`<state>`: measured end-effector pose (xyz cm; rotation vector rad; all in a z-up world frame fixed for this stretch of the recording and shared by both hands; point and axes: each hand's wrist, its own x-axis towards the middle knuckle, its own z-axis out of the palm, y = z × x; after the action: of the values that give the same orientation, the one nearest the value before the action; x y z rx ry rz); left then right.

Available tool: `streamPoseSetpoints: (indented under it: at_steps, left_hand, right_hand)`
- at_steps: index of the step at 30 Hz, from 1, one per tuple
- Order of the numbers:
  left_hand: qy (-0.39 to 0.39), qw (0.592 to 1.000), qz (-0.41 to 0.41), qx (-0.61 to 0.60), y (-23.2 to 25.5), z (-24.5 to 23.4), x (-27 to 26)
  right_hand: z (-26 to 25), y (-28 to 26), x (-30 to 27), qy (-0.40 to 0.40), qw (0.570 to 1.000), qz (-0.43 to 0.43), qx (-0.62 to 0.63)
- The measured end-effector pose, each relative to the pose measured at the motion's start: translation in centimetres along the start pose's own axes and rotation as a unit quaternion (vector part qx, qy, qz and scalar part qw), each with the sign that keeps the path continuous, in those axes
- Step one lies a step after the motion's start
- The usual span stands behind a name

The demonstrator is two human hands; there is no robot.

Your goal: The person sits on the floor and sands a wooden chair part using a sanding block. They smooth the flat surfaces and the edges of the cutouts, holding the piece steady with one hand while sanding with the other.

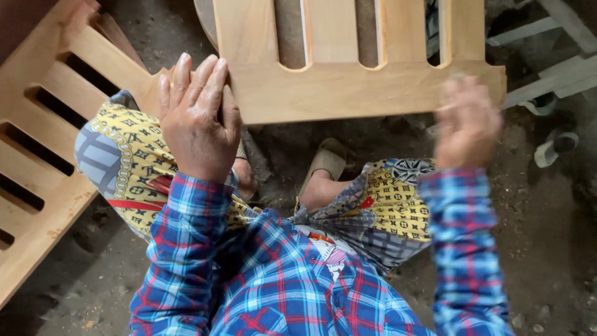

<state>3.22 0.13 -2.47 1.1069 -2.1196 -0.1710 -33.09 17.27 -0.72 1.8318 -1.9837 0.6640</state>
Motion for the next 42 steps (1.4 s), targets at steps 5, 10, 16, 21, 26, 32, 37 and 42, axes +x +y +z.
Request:
streamPoseSetpoints:
  at_steps: [5,10,16,21,26,32,37,42]
  left_hand:
    - [0.017,1.000,0.014,0.014,0.4,0.0,0.4]
    - [0.010,1.000,0.016,0.016,0.5,0.0,0.4]
    - [0.024,0.999,0.012,0.021,0.6,-0.2,0.6]
    - [0.013,1.000,-0.003,0.002,0.3,-0.4,0.4]
    - [0.011,1.000,-0.006,0.006,0.1,-0.3,0.1]
    - [0.006,1.000,-0.011,0.014,0.7,0.0,0.3]
    - [-0.003,1.000,-0.009,0.017,0.7,0.0,0.2]
    - [-0.013,1.000,-0.020,0.006,0.1,-0.1,-0.1]
  right_hand:
    - [1.8,8.6,-4.0,-0.039,0.989,0.137,-0.048]
    - [3.6,-6.9,0.1,-0.020,0.998,0.051,-0.023]
    - [5.0,-18.3,2.4,-0.082,0.992,-0.017,0.095]
    - [3.4,-11.3,3.5,-0.022,0.989,-0.106,0.099]
    - [0.2,0.3,-0.5,-0.042,0.997,0.029,0.064]
    - [2.2,0.5,-1.7,-0.060,0.994,0.075,0.045]
    - [4.0,-15.9,5.4,-0.080,0.981,-0.012,0.177]
    - [5.8,-20.3,5.8,-0.102,0.966,-0.138,0.194]
